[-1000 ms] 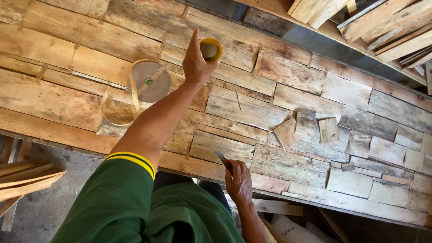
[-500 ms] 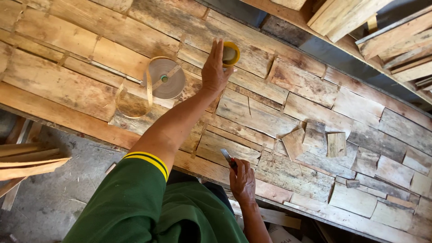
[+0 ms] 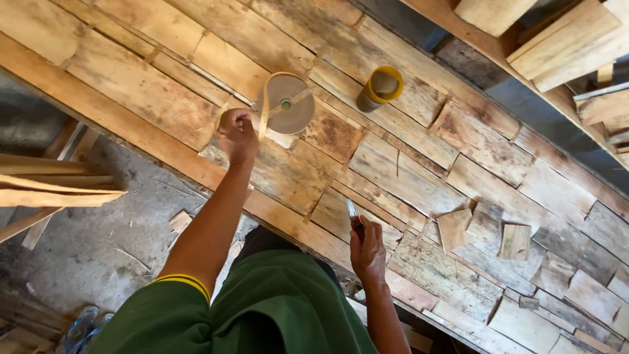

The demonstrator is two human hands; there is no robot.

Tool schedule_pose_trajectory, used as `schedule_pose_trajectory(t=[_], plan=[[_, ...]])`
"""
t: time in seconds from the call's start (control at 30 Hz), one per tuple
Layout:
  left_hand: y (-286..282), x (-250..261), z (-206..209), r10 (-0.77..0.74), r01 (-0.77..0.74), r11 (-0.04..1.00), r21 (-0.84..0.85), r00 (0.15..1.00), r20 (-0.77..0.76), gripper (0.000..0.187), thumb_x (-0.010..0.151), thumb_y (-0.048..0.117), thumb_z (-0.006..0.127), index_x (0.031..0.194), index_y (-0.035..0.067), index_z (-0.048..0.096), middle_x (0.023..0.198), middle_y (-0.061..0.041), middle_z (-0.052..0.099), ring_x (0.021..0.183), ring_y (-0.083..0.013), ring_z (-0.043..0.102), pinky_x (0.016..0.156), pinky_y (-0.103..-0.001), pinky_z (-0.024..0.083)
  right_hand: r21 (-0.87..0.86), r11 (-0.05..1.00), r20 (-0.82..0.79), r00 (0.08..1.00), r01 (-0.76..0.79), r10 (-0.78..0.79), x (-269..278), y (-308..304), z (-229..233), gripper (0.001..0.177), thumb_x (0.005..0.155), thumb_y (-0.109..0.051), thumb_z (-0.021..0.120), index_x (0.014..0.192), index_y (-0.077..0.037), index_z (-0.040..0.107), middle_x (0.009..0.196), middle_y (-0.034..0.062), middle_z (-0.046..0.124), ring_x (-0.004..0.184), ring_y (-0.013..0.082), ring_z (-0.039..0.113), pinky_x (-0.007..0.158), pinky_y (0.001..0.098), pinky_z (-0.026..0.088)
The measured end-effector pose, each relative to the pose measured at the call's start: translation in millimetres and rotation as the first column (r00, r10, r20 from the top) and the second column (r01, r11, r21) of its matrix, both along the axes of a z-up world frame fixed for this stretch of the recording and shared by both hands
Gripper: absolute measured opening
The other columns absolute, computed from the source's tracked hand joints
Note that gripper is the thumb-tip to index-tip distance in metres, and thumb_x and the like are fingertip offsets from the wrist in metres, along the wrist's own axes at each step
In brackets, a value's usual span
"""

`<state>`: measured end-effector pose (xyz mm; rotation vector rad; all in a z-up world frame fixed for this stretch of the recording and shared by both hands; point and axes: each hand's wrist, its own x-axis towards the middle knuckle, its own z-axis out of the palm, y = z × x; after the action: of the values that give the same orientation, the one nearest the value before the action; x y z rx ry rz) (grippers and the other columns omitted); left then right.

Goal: Applying and trimming small pieces of wood to create a mosaic-like surface on a wooden panel.

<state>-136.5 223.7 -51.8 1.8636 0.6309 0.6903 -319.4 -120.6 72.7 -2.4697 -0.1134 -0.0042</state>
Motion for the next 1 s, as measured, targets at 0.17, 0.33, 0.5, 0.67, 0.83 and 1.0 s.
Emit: schedule_pose_trajectory(t=[0.17, 0.33, 0.5, 0.67, 0.83, 1.0], plan=[[12.8, -5.3, -11.3, -0.358, 0.358, 0.933, -0.035, 0.934, -0.011, 0.015, 0.087, -0.005, 0.066, 0.100, 0.003, 0.066, 0.096, -0.010, 0.072, 0.090, -0.0211, 0.071, 0.083, -0.035, 0.058, 0.127, 0.985, 0.009, 0.993, -0.114, 0.114, 28.8, 35.7, 9.0, 0.031, 0.094, -0.007, 0.066, 0.125, -0.004, 0.061, 0.110, 0.0171, 0.063, 0.097, 0.0354, 0.068, 0.080, 0.0425, 0.058], [2.3, 2.5, -10.6, -0.394, 0.393, 0.919, -0.036, 0.909, -0.133, 0.014, 0.087, -0.001, 0.071, 0.099, 0.002, 0.065, 0.095, -0.011, 0.073, 0.089, -0.0239, 0.072, 0.080, -0.038, 0.058, 0.134, 0.983, -0.043, 0.990, -0.126, 0.133, 67.7, 75.8, 16.3, 0.033, 0.092, -0.009, 0.070, 0.123, -0.006, 0.061, 0.107, 0.0175, 0.066, 0.090, 0.0347, 0.071, 0.076, 0.0425, 0.058], [13.0, 7.4, 0.0, -0.491, 0.458, 0.866, -0.200, 0.854, -0.173, 0.018, 0.091, 0.002, 0.070, 0.108, 0.005, 0.072, 0.103, -0.012, 0.077, 0.091, -0.0220, 0.076, 0.078, -0.035, 0.061, 0.104, 0.979, -0.041, 0.982, -0.177, 0.182, 106.7, 106.0, 15.7, 0.032, 0.096, -0.012, 0.072, 0.125, -0.007, 0.061, 0.103, 0.0164, 0.076, 0.089, 0.0367, 0.074, 0.073, 0.0445, 0.058], [25.4, 4.2, 34.6, -0.679, 0.638, 0.733, -0.235, 0.708, -0.196, 0.029, 0.090, 0.003, 0.068, 0.118, 0.006, 0.072, 0.111, -0.012, 0.076, 0.090, -0.0213, 0.075, 0.075, -0.032, 0.061, -0.163, 0.952, 0.085, 0.958, -0.259, 0.275, 140.3, 129.4, -3.8, 0.032, 0.097, -0.007, 0.070, 0.128, -0.005, 0.063, 0.101, 0.0164, 0.077, 0.078, 0.0277, 0.076, 0.059, 0.0384, 0.059], [32.4, -1.5, 45.6, -0.728, 0.703, 0.685, -0.191, 0.669, -0.147, 0.033, 0.087, 0.002, 0.071, 0.121, 0.006, 0.072, 0.117, -0.009, 0.075, 0.082, -0.0198, 0.070, 0.074, -0.031, 0.059, -0.317, 0.898, 0.195, 0.906, -0.303, 0.375, 157.4, 153.5, 4.1, 0.026, 0.095, -0.005, 0.071, 0.121, -0.009, 0.070, 0.098, 0.0128, 0.078, 0.073, 0.0255, 0.074, 0.062, 0.0393, 0.059], [33.0, -7.2, 56.3, -0.764, 0.720, 0.641, -0.265, 0.629, -0.141, 0.035, 0.088, 0.003, 0.072, 0.123, 0.007, 0.073, 0.116, -0.007, 0.075, 0.077, -0.0173, 0.064, 0.072, -0.029, 0.057, -0.364, 0.875, 0.214, 0.885, -0.320, 0.413, 163.7, 167.1, -5.3, 0.030, 0.094, 0.001, 0.070, 0.121, -0.011, 0.071, 0.100, 0.0111, 0.078, 0.074, 0.0222, 0.074, 0.062, 0.0364, 0.059]])
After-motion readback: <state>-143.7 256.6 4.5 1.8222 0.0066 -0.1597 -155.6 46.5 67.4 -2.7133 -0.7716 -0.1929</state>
